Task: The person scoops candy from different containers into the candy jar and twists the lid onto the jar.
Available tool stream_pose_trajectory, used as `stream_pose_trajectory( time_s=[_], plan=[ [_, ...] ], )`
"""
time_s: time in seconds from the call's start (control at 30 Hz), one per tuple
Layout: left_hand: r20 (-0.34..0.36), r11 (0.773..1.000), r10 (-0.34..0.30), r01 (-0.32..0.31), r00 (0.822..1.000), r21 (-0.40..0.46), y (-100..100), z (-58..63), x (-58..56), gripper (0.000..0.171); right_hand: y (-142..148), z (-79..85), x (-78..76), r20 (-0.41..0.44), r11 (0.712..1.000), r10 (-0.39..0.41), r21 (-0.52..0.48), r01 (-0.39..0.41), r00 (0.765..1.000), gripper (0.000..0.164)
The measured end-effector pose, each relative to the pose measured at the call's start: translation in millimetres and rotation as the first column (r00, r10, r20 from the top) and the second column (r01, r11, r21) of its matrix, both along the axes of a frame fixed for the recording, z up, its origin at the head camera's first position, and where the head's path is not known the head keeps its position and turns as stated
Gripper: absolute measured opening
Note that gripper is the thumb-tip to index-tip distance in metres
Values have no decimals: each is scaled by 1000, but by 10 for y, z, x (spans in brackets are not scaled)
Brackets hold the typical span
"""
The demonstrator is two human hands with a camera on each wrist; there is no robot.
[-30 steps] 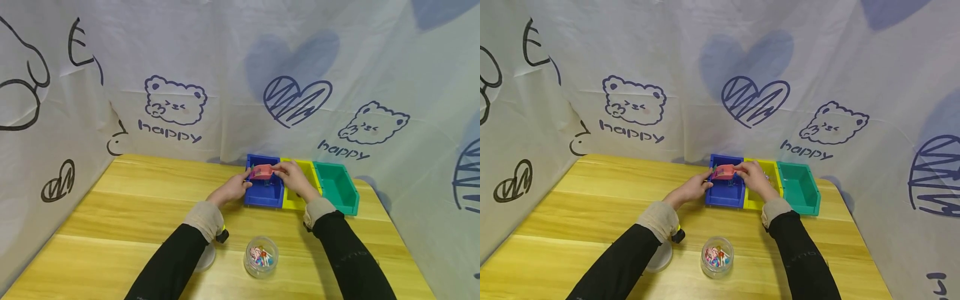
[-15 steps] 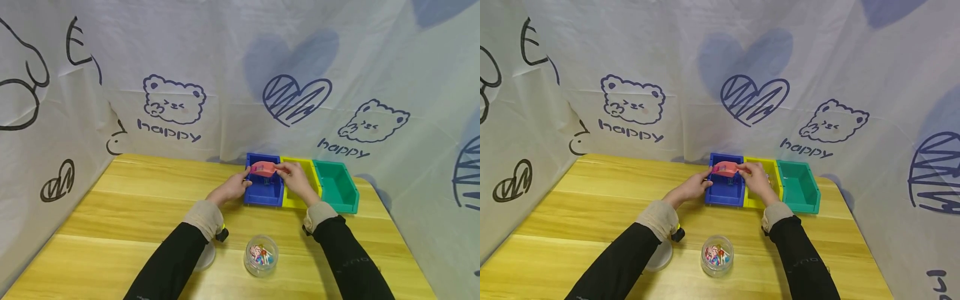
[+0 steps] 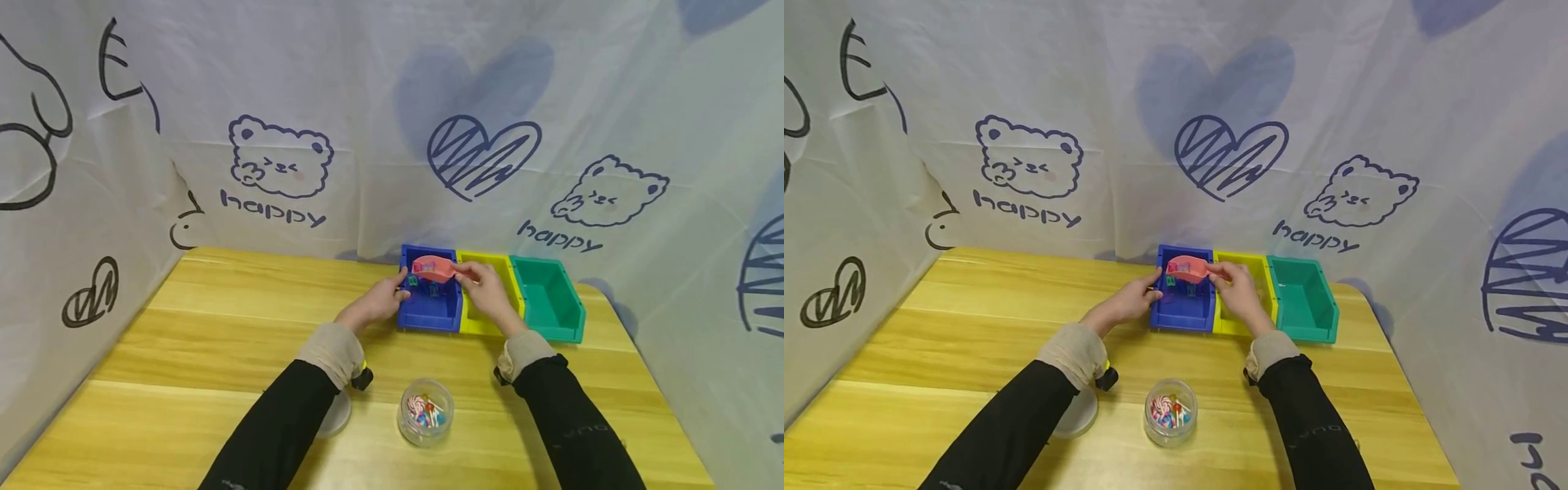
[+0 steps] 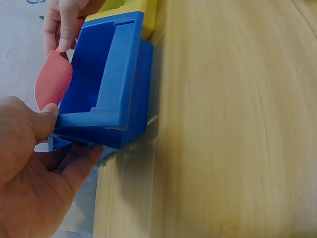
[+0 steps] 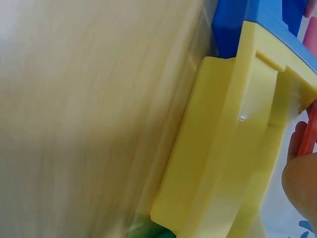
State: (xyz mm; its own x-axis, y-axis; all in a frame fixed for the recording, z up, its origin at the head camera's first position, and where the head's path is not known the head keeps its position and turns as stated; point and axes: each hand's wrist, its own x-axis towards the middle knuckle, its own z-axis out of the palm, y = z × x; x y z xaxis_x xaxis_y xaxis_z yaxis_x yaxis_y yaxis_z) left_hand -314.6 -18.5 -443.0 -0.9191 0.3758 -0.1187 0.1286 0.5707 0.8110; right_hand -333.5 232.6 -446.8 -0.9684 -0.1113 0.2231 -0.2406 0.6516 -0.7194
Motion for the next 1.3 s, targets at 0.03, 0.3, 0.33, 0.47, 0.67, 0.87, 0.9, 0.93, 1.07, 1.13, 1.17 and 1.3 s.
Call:
stream_pose_trajectory(
  time_s=[0.03,0.3,0.33,0.47,0.67,0.87,0.9,0.93,1.07,1.13,1.17,1.3],
  plan=[
    [2,1000,4,-4,1000,5,-1,2,-3,63,3,17,9,3,1000,-9,-8,9,1000,29],
    [-19,996,45,-43,999,78,-53,-26,2,63,-7,205,140,-43,999,-31,-45,29,999,30],
    [-19,995,46,-44,999,91,-59,-22,2,63,-11,237,168,-56,998,-29,-50,26,998,29],
    [-34,992,55,-50,998,118,-81,7,2,64,-13,371,309,-116,998,-22,-53,16,993,28],
    [-94,986,93,-79,991,148,-124,66,86,69,48,523,556,-190,998,3,-58,-14,982,27],
    [-152,947,72,-19,986,321,-163,177,350,63,121,612,793,-170,992,53,-100,-71,984,27],
    [-165,935,64,-1,984,355,-173,191,401,61,130,620,833,-163,991,61,-105,-79,985,26],
    [-175,923,55,17,983,385,-186,201,456,58,137,628,873,-158,991,69,-107,-86,985,26],
    [-214,880,13,90,977,466,-243,235,683,52,169,646,1037,-164,992,87,-73,-100,983,26],
    [-226,867,-13,123,974,482,-271,238,788,50,186,645,1114,-174,994,95,-44,-104,980,25],
    [-231,861,-29,142,973,488,-284,239,838,49,193,644,1154,-180,994,99,-28,-106,979,25],
    [-242,850,-82,194,967,489,-324,204,997,48,231,598,1295,-207,991,129,-1,-132,970,24]
  ],
)
